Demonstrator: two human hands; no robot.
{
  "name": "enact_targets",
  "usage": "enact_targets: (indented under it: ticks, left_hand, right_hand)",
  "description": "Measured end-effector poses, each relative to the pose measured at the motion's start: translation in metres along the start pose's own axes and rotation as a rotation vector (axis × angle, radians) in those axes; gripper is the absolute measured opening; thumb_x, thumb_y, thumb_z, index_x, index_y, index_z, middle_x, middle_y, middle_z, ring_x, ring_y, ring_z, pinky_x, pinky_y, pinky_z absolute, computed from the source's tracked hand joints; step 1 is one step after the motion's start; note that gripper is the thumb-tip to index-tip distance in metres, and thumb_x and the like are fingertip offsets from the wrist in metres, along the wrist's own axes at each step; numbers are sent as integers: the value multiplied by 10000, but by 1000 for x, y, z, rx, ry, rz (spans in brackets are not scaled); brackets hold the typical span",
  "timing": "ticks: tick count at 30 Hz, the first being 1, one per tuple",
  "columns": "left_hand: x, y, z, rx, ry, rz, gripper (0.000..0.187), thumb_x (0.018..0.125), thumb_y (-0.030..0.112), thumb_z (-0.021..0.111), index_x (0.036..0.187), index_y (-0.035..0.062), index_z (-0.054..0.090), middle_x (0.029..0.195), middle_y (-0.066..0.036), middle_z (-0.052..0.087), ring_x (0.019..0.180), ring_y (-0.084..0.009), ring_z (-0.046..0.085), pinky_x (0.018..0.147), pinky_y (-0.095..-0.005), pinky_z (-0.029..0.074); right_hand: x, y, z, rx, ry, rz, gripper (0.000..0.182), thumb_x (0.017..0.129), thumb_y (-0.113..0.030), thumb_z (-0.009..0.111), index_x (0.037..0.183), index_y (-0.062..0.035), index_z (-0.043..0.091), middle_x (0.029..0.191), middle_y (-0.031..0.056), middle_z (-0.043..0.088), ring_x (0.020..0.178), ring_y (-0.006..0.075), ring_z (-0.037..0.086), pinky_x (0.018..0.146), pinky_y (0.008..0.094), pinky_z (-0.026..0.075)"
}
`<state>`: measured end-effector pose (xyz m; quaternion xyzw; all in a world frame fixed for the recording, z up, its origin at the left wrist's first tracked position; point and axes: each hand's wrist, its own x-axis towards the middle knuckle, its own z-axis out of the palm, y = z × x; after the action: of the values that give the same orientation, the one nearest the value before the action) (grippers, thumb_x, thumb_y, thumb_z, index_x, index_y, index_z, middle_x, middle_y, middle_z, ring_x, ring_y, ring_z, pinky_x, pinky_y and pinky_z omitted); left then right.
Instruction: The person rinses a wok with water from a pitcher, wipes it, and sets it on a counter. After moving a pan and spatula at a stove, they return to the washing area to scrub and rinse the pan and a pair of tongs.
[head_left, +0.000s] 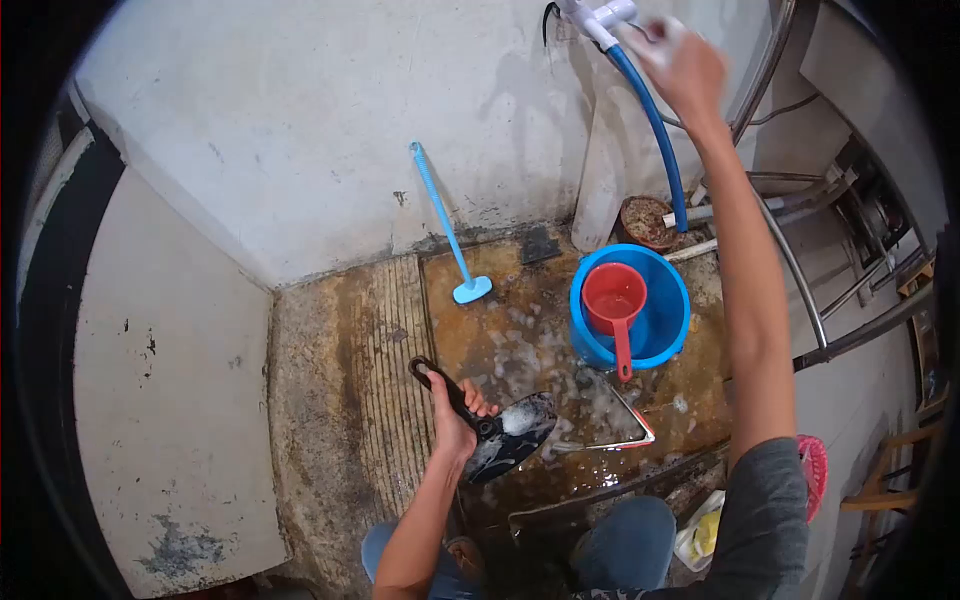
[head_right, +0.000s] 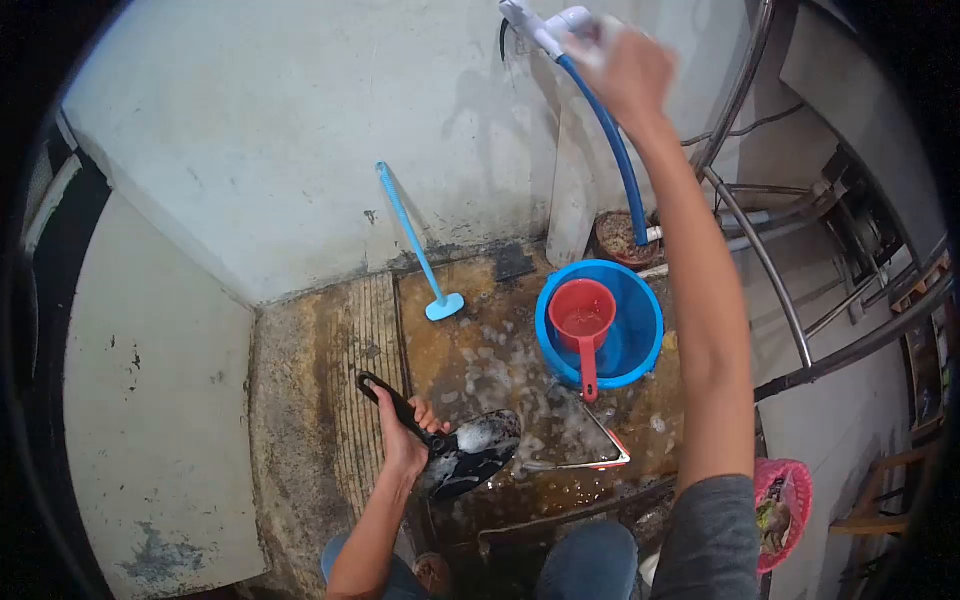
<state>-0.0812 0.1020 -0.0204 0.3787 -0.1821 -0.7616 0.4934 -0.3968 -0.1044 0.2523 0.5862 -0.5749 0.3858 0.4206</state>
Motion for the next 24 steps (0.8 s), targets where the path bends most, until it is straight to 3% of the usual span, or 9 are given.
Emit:
enact_targets:
  ticks: [2,5,11,14,17,18,21,24]
  left_hand:
    - [0,-4,1,4,-20,-15,668,727,772,335,572,122,332,514,24,302,484,-123,371,639,-341,423]
    - [-3,-4,2,4,7,-49,671,728,774,324,564,124,330,513,24,304,487,-123,365,639,-338,415]
    - [-9,1,-8,-36,-24,-30,673,727,776,321,549,127,313,511,25,303,478,-123,346,642,-326,411]
    - [-16,5,-5,42,-10,0,669,731,772,324,550,128,307,510,24,304,475,-121,341,645,-325,414]
    - [-18,4,-3,60,-15,10,660,735,767,327,554,132,302,513,21,305,477,-119,341,650,-326,417]
    - [-16,3,-3,68,-19,14,659,735,767,329,556,133,303,514,21,304,478,-119,341,651,-326,418]
    - [-18,0,-6,23,-68,30,626,786,713,322,575,123,316,524,21,308,505,-120,358,655,-316,418]
    - [-21,-1,-2,-6,-67,23,632,774,717,346,573,119,324,524,15,321,502,-129,381,669,-331,429]
  right_hand:
    - [36,-20,36,-19,-57,115,343,674,-376,649,779,-49,654,821,196,627,793,327,602,798,418,431]
    - [65,-32,54,90,-42,9,315,670,-380,631,704,-67,655,749,205,616,765,342,593,782,458,407]
    - [67,-20,62,44,-31,66,286,680,-378,625,694,-95,661,727,174,625,760,337,596,820,512,358]
    - [70,-11,63,38,45,115,267,689,-370,629,701,-106,663,746,159,632,768,331,596,835,489,358]
    - [75,-11,63,64,-77,203,247,697,-361,632,725,-118,662,768,151,636,785,322,597,817,479,373]
    - [73,-8,70,-42,10,167,275,688,-388,644,750,-120,662,791,152,638,798,317,600,779,473,395]
    - [75,-3,62,83,-78,262,322,674,-429,656,759,-118,660,804,155,639,805,323,600,769,471,405]
    - [72,6,62,92,-8,336,419,632,-511,678,769,-116,663,803,142,645,805,318,606,772,449,413]
